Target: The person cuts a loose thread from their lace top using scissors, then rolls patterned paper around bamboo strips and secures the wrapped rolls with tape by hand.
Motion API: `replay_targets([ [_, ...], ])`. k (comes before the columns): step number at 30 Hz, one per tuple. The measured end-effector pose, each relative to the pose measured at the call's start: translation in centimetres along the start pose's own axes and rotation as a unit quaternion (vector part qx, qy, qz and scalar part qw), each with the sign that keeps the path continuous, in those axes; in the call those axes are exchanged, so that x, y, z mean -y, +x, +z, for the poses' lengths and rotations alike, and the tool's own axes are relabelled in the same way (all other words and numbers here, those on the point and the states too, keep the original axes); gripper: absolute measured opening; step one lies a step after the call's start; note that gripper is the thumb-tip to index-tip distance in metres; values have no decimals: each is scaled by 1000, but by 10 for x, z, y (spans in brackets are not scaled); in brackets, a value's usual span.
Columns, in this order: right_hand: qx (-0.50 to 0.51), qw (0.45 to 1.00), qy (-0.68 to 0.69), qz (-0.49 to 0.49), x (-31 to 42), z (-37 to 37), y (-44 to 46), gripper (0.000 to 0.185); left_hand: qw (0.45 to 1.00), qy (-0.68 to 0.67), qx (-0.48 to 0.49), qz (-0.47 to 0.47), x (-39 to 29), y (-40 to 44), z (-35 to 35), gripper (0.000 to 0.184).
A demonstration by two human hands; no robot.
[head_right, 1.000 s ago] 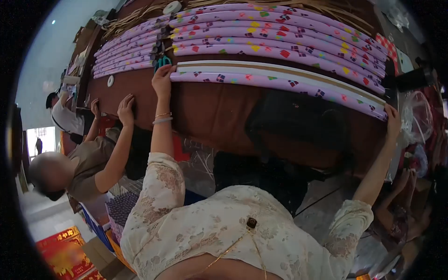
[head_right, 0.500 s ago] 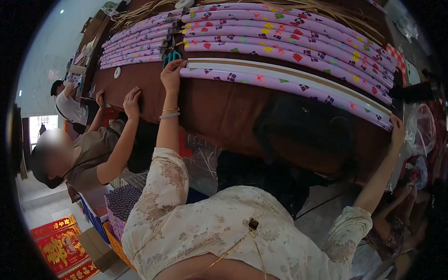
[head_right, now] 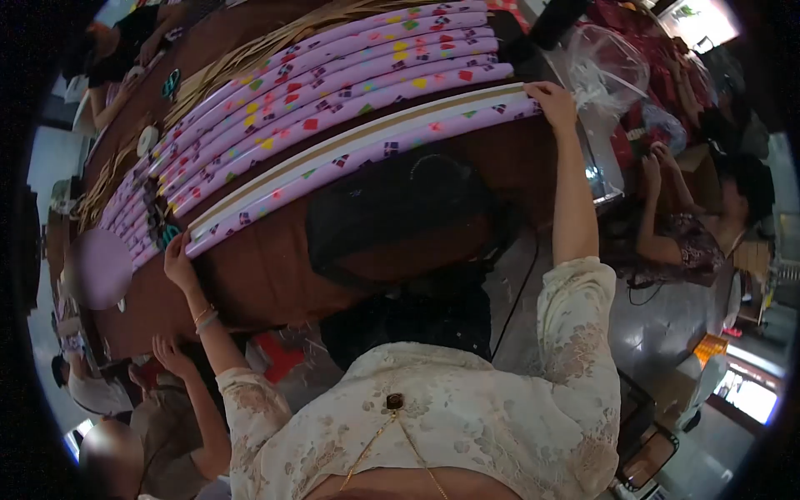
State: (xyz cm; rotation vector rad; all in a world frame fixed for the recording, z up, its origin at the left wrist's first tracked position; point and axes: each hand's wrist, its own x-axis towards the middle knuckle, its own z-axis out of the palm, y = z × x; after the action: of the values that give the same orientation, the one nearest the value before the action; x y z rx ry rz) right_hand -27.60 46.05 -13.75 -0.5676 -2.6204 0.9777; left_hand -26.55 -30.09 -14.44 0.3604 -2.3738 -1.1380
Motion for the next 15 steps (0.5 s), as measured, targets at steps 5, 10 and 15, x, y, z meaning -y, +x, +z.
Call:
replay_targets([
  [5, -11, 1000, -21, 20, 1, 1, -1, 38, 999, -45, 11, -2, 6, 3, -1, 17],
  [10, 3, 999, -7, 39, -7, 4, 4, 38, 997, -63, 42, -15, 9, 8, -4, 16],
  [15, 11, 999, -23, 39, -1, -1, 4, 38, 997, -53, 55, -23, 8, 13, -7, 17],
])
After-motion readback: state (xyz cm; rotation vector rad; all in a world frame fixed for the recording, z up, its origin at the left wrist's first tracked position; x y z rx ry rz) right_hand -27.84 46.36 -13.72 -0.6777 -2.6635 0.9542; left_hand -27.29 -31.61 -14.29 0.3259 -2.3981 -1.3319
